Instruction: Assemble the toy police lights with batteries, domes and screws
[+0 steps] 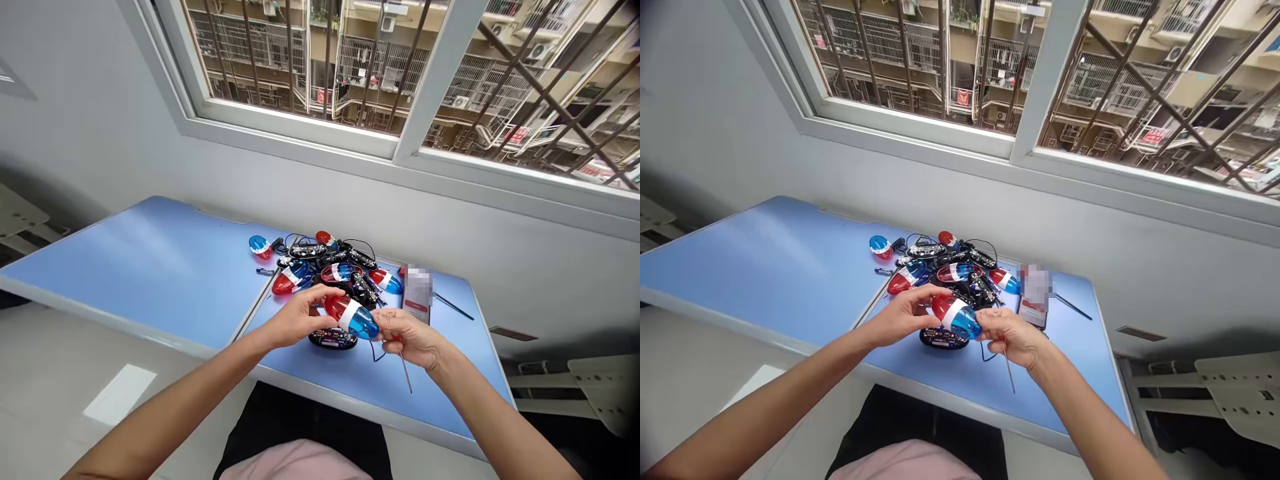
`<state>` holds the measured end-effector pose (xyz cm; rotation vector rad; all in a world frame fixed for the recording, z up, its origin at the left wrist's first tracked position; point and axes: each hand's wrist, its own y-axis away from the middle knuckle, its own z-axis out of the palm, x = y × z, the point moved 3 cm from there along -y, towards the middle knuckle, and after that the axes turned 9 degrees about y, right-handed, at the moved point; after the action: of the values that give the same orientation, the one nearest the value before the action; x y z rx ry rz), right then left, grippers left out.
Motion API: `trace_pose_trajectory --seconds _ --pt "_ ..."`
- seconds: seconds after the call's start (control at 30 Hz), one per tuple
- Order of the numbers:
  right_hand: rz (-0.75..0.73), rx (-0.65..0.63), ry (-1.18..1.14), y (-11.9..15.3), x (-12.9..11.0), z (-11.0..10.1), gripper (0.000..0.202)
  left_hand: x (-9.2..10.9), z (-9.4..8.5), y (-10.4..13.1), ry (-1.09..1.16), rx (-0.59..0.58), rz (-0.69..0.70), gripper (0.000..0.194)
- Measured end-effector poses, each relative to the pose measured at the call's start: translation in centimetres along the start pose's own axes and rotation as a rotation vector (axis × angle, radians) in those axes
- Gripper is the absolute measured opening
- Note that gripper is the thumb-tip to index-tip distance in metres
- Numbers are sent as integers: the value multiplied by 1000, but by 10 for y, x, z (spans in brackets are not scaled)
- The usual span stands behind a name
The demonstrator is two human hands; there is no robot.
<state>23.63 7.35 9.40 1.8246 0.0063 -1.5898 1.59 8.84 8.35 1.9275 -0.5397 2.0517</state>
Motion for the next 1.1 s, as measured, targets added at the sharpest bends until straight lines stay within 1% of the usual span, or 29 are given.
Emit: trace_pose_trajectory --seconds 0.03,0.07,0.13,0.2,0.23,0.3,0.4,0.57,0.67,0.73,0.8,0.9,0.97,1.1 --pt "-30 37 46 0 0 2 47 -2 -3 5 -16 43 -19 45" --pt "-82 107 132 0 -2 4 46 -3 -6 10 -43 88 -38 45" --pt "-228 284 411 4 -8 5 44 -4 -10 18 -120 157 -62 44" --pt "-382 412 743 10 -14 10 39 -4 -9 22 -219 197 -42 40" --pt "-444 448 897 12 -17 13 37 -3 -8 23 -271 211 -17 38" --pt "-510 488 1149 15 -19 18 35 -2 -4 24 -371 233 57 35" --pt "-507 493 1378 15 -17 24 38 -4 3 27 -467 242 153 33" --pt "-470 385 1532 10 -2 37 44 -21 5 46 -535 217 214 35" --pt "-491 366 1564 4 8 42 42 -36 0 57 -566 227 238 49" --pt "-504 381 1576 -1 13 41 40 -46 -6 61 -587 251 211 61" --pt "-493 393 1596 -7 18 38 38 -56 -11 61 -603 255 163 65" --pt "-465 395 1634 -15 23 35 35 -66 -13 58 -615 214 112 67" --pt "-464 397 1655 -18 23 35 36 -71 -12 56 -619 198 110 66" --pt "-468 409 1687 -21 21 36 35 -75 -9 51 -599 235 134 51"
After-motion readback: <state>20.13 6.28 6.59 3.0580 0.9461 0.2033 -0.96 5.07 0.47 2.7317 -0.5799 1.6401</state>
